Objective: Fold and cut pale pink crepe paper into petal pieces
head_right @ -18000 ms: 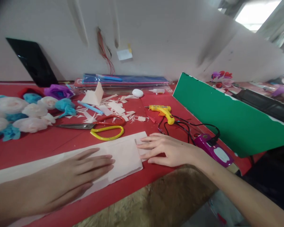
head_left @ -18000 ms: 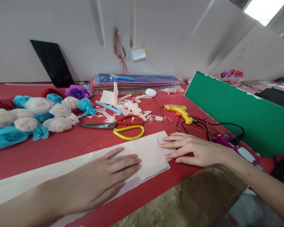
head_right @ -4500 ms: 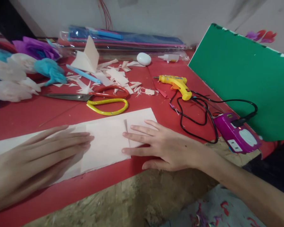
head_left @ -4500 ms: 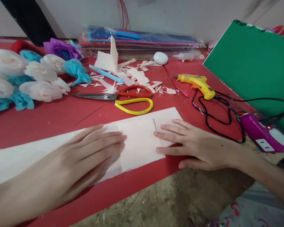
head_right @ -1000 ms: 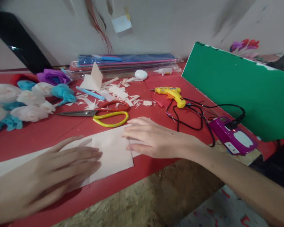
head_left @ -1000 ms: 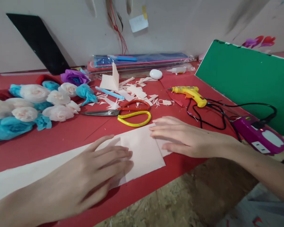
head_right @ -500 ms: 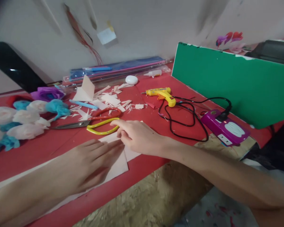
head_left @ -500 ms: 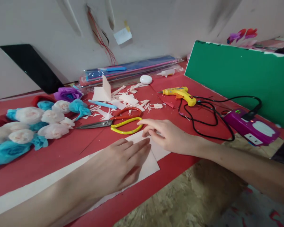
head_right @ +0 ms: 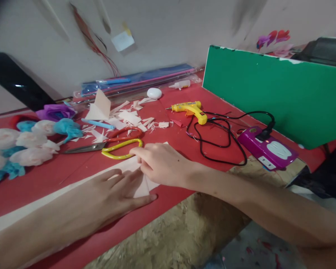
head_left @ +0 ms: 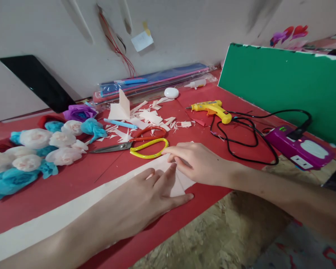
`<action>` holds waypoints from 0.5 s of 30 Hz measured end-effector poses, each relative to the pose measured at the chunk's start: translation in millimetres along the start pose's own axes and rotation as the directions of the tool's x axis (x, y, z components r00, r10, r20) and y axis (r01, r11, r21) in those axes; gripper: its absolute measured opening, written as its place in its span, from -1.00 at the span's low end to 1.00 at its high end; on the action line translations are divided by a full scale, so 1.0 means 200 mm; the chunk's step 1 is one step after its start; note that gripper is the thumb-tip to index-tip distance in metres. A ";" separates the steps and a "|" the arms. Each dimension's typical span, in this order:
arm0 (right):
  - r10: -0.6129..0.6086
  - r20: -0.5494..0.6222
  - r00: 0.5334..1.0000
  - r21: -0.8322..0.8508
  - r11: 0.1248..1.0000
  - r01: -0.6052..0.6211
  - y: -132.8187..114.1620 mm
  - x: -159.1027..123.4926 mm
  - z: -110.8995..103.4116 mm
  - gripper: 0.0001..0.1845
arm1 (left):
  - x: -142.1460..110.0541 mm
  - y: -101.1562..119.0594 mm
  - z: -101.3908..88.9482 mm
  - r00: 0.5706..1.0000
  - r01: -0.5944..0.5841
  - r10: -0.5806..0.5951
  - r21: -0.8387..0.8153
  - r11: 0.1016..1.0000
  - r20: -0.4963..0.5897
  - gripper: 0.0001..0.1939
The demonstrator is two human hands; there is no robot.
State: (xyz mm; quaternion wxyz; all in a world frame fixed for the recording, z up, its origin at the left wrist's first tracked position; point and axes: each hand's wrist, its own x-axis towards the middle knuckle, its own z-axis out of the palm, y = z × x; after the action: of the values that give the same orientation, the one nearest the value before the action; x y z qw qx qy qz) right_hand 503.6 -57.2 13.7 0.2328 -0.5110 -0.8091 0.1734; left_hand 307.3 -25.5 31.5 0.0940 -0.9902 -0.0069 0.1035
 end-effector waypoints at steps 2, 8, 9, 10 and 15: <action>-0.009 0.003 1.000 -0.018 1.000 0.009 0.00 0.00 0.00 -0.68 | 0.00 0.00 0.01 1.000 -0.012 0.011 -0.013 1.000 -0.021 -0.31; -0.017 0.000 1.000 0.024 1.000 0.017 0.02 0.00 0.00 -0.68 | -0.02 -0.01 0.05 0.996 -0.002 -0.002 -0.045 0.999 -0.092 -0.29; -0.014 -0.004 1.000 0.045 0.999 0.014 0.03 0.00 0.00 -0.68 | -0.02 0.00 0.06 0.995 0.012 -0.017 -0.052 0.999 -0.103 -0.31; -0.009 -0.006 1.000 0.061 0.998 0.010 0.03 -0.01 0.00 -0.68 | -0.03 0.00 0.07 0.992 0.027 -0.034 -0.061 0.998 -0.121 -0.34; -0.006 -0.016 1.000 0.061 0.998 0.006 0.04 -0.01 0.01 -0.67 | -0.04 -0.01 0.10 0.973 0.060 -0.076 -0.080 0.995 -0.220 -0.59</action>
State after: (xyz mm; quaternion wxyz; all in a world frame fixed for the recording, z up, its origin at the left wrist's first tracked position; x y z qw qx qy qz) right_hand 508.4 -55.9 7.9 0.2554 -0.5025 -0.8030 0.1933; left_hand 294.9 -19.8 13.9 0.0615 -0.9975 -0.0339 -0.0118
